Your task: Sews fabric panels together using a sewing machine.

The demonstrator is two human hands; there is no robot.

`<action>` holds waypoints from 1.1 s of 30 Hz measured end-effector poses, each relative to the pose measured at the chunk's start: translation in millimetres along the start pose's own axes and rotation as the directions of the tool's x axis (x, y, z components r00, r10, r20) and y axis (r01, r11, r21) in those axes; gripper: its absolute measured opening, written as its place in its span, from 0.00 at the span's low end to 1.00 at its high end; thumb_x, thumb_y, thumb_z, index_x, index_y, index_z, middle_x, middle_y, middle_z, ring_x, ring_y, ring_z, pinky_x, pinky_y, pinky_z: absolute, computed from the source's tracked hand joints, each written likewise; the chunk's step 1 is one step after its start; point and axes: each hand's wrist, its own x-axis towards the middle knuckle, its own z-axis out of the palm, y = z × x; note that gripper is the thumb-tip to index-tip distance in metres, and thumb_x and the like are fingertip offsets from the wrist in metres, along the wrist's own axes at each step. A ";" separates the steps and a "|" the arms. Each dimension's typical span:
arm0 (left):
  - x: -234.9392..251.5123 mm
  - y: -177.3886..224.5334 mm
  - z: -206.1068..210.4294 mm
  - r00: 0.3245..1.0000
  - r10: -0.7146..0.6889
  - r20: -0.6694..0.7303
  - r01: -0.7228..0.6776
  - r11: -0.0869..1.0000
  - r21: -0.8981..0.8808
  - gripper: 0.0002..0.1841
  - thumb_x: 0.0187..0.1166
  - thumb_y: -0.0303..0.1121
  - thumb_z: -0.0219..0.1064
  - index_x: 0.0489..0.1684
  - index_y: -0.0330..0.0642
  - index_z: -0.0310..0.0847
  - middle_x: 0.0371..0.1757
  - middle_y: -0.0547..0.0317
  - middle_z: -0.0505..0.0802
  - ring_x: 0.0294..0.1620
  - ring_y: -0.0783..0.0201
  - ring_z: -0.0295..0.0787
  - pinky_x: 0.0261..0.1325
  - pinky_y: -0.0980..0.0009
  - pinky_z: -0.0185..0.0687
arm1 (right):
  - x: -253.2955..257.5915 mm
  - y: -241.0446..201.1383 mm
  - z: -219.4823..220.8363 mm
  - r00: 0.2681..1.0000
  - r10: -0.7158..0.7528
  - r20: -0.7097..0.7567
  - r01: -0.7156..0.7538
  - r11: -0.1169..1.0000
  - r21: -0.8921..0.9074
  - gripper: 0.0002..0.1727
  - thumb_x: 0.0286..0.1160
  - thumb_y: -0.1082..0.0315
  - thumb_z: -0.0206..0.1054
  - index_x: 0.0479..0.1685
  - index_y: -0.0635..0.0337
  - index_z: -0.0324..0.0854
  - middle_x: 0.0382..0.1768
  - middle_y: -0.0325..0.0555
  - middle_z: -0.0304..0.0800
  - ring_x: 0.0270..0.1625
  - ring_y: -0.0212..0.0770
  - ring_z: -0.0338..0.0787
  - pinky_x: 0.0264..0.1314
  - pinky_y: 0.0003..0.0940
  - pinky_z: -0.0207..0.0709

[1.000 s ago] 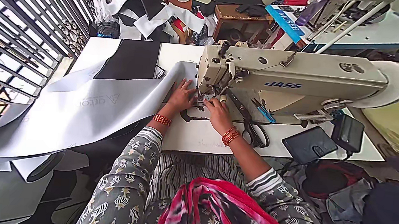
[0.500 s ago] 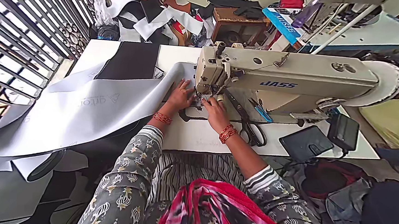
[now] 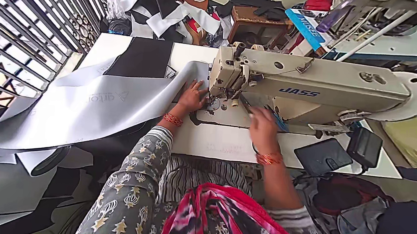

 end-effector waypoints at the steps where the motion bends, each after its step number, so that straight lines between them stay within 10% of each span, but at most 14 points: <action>1: -0.1 0.8 -1.3 1.000 -0.007 0.002 0.007 1.000 -0.004 0.24 0.88 0.42 0.59 0.81 0.49 0.78 0.90 0.40 0.68 0.95 0.37 0.47 0.90 0.29 0.31 | -7.8 17.3 -15.4 0.996 0.024 -0.085 -0.026 0.999 -0.024 0.19 0.87 0.73 0.54 0.66 0.72 0.84 0.68 0.72 0.83 0.74 0.69 0.81 0.78 0.61 0.72; 8: -1.1 1.1 -0.7 1.000 -0.002 -0.026 0.002 1.000 -0.018 0.23 0.88 0.42 0.59 0.79 0.49 0.80 0.89 0.41 0.70 0.95 0.39 0.50 0.90 0.31 0.31 | -41.3 109.2 -57.3 0.942 0.149 -0.301 -0.223 0.948 -0.227 0.23 0.81 0.83 0.46 0.69 0.77 0.79 0.72 0.76 0.79 0.78 0.77 0.75 0.84 0.63 0.61; 17: -1.2 0.1 0.5 1.000 -0.002 -0.003 0.002 1.000 -0.020 0.23 0.89 0.44 0.58 0.78 0.47 0.80 0.90 0.41 0.69 0.95 0.40 0.48 0.91 0.32 0.29 | -56.0 118.5 -42.1 0.962 0.179 -0.205 -0.223 0.950 -0.217 0.27 0.71 0.90 0.49 0.69 0.77 0.81 0.73 0.75 0.80 0.79 0.74 0.76 0.85 0.60 0.61; 29: -11.0 8.8 -3.2 0.997 0.025 0.077 -0.023 0.999 -0.025 0.22 0.89 0.39 0.57 0.77 0.42 0.81 0.90 0.37 0.66 0.95 0.35 0.44 0.92 0.37 0.35 | -60.8 105.1 -47.4 0.953 0.161 -0.257 -0.212 0.959 -0.187 0.26 0.82 0.78 0.50 0.80 0.75 0.70 0.83 0.75 0.67 0.86 0.79 0.62 0.89 0.67 0.47; 33: -1.6 9.7 -4.5 0.996 -0.053 0.072 0.050 0.998 0.034 0.23 0.91 0.42 0.53 0.79 0.46 0.79 0.92 0.42 0.63 0.96 0.38 0.42 0.91 0.31 0.28 | -76.0 73.9 -40.2 0.978 0.098 -0.185 -0.119 0.987 -0.105 0.21 0.83 0.75 0.56 0.71 0.76 0.79 0.70 0.80 0.79 0.74 0.84 0.74 0.78 0.73 0.61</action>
